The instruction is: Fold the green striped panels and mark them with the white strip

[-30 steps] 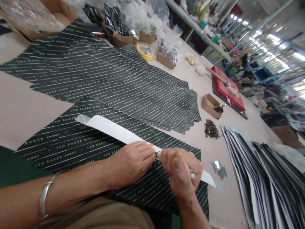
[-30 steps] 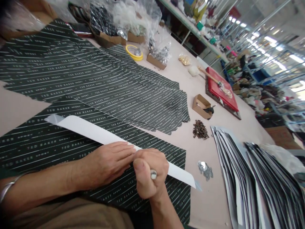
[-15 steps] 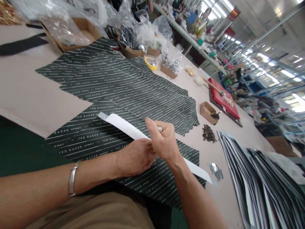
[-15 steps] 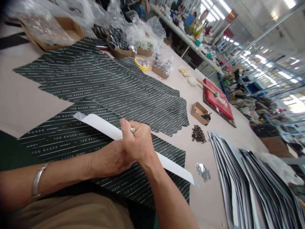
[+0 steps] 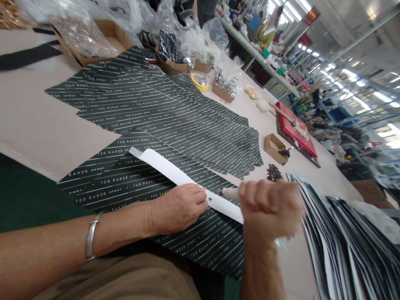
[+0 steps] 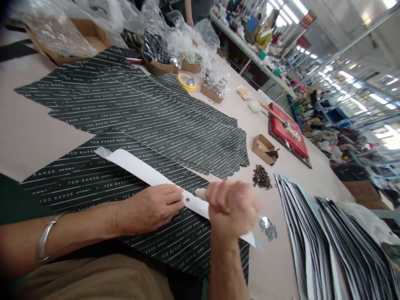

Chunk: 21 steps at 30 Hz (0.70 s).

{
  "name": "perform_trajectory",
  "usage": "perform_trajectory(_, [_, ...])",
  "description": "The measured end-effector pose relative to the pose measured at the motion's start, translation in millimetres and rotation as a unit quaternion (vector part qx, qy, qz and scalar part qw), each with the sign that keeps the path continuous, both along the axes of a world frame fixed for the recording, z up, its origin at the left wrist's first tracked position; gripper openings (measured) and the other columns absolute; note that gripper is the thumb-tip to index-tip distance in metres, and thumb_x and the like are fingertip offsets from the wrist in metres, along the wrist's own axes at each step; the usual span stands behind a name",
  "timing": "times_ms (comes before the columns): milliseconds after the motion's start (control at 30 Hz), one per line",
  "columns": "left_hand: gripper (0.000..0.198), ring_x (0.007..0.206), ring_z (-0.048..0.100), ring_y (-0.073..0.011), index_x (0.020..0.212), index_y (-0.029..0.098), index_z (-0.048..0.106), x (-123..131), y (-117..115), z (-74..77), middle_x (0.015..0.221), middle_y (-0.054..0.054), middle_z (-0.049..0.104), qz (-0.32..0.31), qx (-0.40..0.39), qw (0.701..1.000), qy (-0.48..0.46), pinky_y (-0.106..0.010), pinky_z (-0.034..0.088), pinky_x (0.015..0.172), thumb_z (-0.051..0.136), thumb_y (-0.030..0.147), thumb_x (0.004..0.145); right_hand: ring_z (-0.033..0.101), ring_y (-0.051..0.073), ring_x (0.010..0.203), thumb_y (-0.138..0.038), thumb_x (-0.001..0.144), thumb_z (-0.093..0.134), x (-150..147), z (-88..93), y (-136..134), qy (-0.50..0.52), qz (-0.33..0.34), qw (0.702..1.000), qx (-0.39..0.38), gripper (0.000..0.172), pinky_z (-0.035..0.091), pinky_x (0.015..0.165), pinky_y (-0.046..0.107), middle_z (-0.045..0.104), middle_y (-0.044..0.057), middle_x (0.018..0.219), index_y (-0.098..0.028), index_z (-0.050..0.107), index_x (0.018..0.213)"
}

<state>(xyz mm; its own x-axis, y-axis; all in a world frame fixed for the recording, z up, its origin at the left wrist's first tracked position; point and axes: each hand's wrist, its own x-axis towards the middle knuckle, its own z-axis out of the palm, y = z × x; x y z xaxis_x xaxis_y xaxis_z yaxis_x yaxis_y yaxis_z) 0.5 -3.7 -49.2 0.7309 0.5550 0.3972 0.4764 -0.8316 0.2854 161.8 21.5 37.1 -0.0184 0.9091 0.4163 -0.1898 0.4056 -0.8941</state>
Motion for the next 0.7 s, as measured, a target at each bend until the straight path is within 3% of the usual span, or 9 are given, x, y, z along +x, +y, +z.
perform_trajectory(133, [0.011,0.091,0.059,-0.0215,0.093,0.014,0.062,-1,-1,2.3,0.090,-0.006,0.062,-0.004,-0.010,1.000,0.000,-0.035,0.054,0.088,0.051,0.015,0.097,0.018,0.007,0.035,-0.036,0.099,0.050,12,-21.9,0,-0.011,0.002,0.998,-0.059,0.050,0.020,0.037,0.023,0.021,-0.010,0.045,-0.024,0.029,0.055])
perform_trajectory(233, [0.009,0.095,0.060,-0.0216,0.096,0.014,0.062,-3,-1,5.5,0.096,-0.006,0.064,0.001,0.004,1.000,-0.006,-0.038,0.052,0.096,0.053,0.016,0.096,0.025,0.009,0.040,-0.040,0.098,0.053,49,-28.4,12,-0.178,-0.092,0.979,-0.030,0.051,0.022,0.042,0.025,0.026,-0.008,0.047,-0.024,0.032,0.054])
perform_trajectory(267, [0.011,0.097,0.060,-0.0212,0.100,0.015,0.062,-4,-1,6.5,0.098,-0.005,0.065,0.012,0.014,1.000,-0.014,-0.040,0.050,0.102,0.052,0.015,0.096,0.028,0.009,0.043,-0.042,0.097,0.055,66,-29.2,17,-0.280,-0.132,0.951,-0.018,0.051,0.024,0.046,0.026,0.029,-0.007,0.049,-0.023,0.034,0.054])
perform_trajectory(367, [0.022,0.102,0.061,-0.0191,0.114,0.016,0.062,-8,0,8.5,0.103,-0.004,0.067,0.071,0.056,0.995,-0.035,-0.044,0.039,0.115,0.045,0.011,0.100,0.042,0.013,0.054,-0.049,0.092,0.061,115,-35.5,33,-0.545,-0.185,0.818,-0.010,0.044,0.032,0.058,0.028,0.044,-0.005,0.055,-0.022,0.047,0.060])
perform_trajectory(433, [0.027,0.103,0.061,-0.0189,0.117,0.016,0.062,-15,5,9.4,0.102,-0.003,0.068,0.119,0.086,0.989,-0.033,-0.046,0.033,0.118,0.041,0.010,0.102,0.052,0.016,0.063,-0.052,0.093,0.058,138,-44.2,43,-0.610,-0.166,0.774,-0.023,0.038,0.039,0.066,0.030,0.055,-0.001,0.065,-0.021,0.057,0.071])
perform_trajectory(567, [0.032,0.092,0.062,-0.0189,0.104,0.018,0.066,-34,22,15.9,0.089,-0.001,0.065,0.157,0.117,0.981,0.001,-0.050,0.028,0.118,0.035,0.011,0.104,0.064,0.022,0.085,-0.048,0.097,0.053,148,-52.5,54,-0.604,-0.134,0.785,-0.020,0.033,0.048,0.083,0.036,0.067,0.007,0.089,-0.019,0.068,0.092])
perform_trajectory(700, [0.034,0.084,0.062,-0.0177,0.101,0.021,0.067,-40,34,27.6,0.085,0.002,0.065,0.121,0.127,0.984,0.010,-0.050,0.028,0.118,0.034,0.013,0.103,0.061,0.025,0.119,-0.044,0.097,0.058,111,-23.0,33,-0.568,-0.069,0.820,0.014,0.034,0.043,0.107,0.041,0.069,0.011,0.124,-0.020,0.068,0.118])
